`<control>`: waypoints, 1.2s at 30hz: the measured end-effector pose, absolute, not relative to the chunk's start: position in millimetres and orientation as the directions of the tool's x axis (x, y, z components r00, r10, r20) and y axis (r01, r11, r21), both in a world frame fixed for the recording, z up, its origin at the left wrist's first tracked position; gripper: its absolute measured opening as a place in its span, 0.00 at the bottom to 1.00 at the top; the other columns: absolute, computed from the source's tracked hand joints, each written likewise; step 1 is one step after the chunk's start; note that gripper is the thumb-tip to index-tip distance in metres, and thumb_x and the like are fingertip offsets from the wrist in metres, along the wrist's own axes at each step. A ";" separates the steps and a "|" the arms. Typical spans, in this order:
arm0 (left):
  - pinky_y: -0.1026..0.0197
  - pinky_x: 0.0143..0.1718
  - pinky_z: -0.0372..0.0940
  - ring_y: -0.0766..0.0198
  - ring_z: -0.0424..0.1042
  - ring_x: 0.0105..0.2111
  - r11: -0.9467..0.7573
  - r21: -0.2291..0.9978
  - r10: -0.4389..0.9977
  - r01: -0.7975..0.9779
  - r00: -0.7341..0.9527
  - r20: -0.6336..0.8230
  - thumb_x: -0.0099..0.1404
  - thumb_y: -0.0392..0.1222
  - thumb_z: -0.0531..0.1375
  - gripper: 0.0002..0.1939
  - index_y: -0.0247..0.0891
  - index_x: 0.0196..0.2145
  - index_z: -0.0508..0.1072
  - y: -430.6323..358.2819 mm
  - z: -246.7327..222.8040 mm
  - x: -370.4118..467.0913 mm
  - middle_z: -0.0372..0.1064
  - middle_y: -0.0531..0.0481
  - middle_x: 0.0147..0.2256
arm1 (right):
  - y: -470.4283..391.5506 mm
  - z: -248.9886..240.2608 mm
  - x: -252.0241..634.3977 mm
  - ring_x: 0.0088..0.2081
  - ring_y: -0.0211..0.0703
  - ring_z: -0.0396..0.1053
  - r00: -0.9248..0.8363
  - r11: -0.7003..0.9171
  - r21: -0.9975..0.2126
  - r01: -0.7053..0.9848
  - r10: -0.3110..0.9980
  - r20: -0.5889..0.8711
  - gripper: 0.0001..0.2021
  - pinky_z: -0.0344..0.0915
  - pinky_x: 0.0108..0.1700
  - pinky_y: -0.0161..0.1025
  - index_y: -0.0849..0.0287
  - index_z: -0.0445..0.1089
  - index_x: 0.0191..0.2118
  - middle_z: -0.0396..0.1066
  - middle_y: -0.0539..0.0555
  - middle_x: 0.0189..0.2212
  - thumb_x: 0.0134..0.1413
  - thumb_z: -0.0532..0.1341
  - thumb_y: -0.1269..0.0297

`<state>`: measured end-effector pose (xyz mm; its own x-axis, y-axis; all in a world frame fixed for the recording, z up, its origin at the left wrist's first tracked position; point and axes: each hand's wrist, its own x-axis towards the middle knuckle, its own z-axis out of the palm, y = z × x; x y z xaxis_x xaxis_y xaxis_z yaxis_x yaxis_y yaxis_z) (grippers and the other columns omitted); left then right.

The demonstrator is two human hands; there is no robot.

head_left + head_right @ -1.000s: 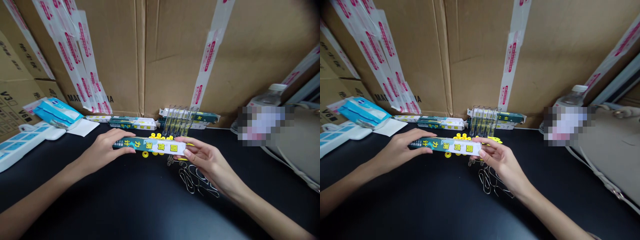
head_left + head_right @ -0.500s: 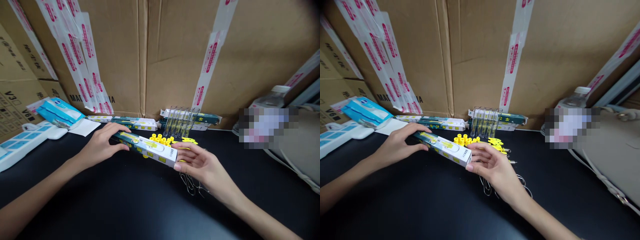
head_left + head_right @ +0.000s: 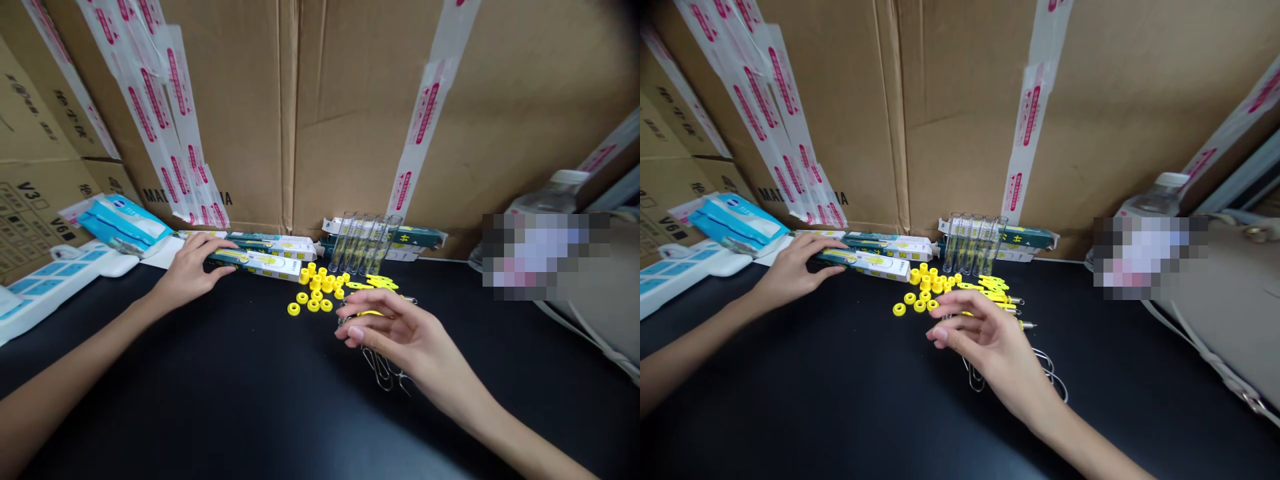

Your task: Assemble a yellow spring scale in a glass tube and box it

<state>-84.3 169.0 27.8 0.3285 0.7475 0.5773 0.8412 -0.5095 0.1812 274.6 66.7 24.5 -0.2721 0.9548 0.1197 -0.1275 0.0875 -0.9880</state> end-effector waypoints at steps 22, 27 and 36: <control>0.47 0.53 0.69 0.44 0.77 0.49 -0.460 0.288 0.856 0.840 0.333 0.396 0.60 0.67 0.63 0.26 0.41 0.43 0.73 187.3 16.3 -119.2 0.79 0.42 0.49 | 62.5 26.6 271.7 0.24 0.33 0.72 -0.352 -0.008 -0.982 -0.191 0.934 0.061 0.12 0.71 0.27 0.32 0.58 0.76 0.38 0.73 0.48 0.28 0.52 0.75 0.60; 0.48 0.49 0.70 0.47 0.78 0.46 -0.483 0.267 0.851 0.834 0.374 0.370 0.68 0.67 0.54 0.24 0.42 0.40 0.71 189.5 16.5 -120.2 0.79 0.43 0.49 | 62.0 26.8 273.3 0.23 0.31 0.69 -0.362 0.013 -0.991 -0.136 0.930 0.062 0.08 0.69 0.27 0.30 0.58 0.76 0.35 0.72 0.47 0.26 0.54 0.73 0.61; 0.38 0.60 0.60 0.39 0.70 0.57 -0.511 0.163 0.825 0.844 0.429 0.369 0.64 0.72 0.56 0.37 0.42 0.58 0.68 184.4 16.0 -115.4 0.72 0.36 0.57 | 61.3 29.7 273.2 0.24 0.31 0.68 -0.367 0.014 -0.997 -0.073 0.929 0.040 0.10 0.67 0.27 0.29 0.58 0.77 0.33 0.71 0.48 0.26 0.54 0.73 0.58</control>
<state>-115.4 184.4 16.0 0.4287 0.8246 0.3691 0.8438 -0.5114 0.1625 273.2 61.3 29.7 -0.3674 0.9292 0.0397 -0.0728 0.0139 -0.9972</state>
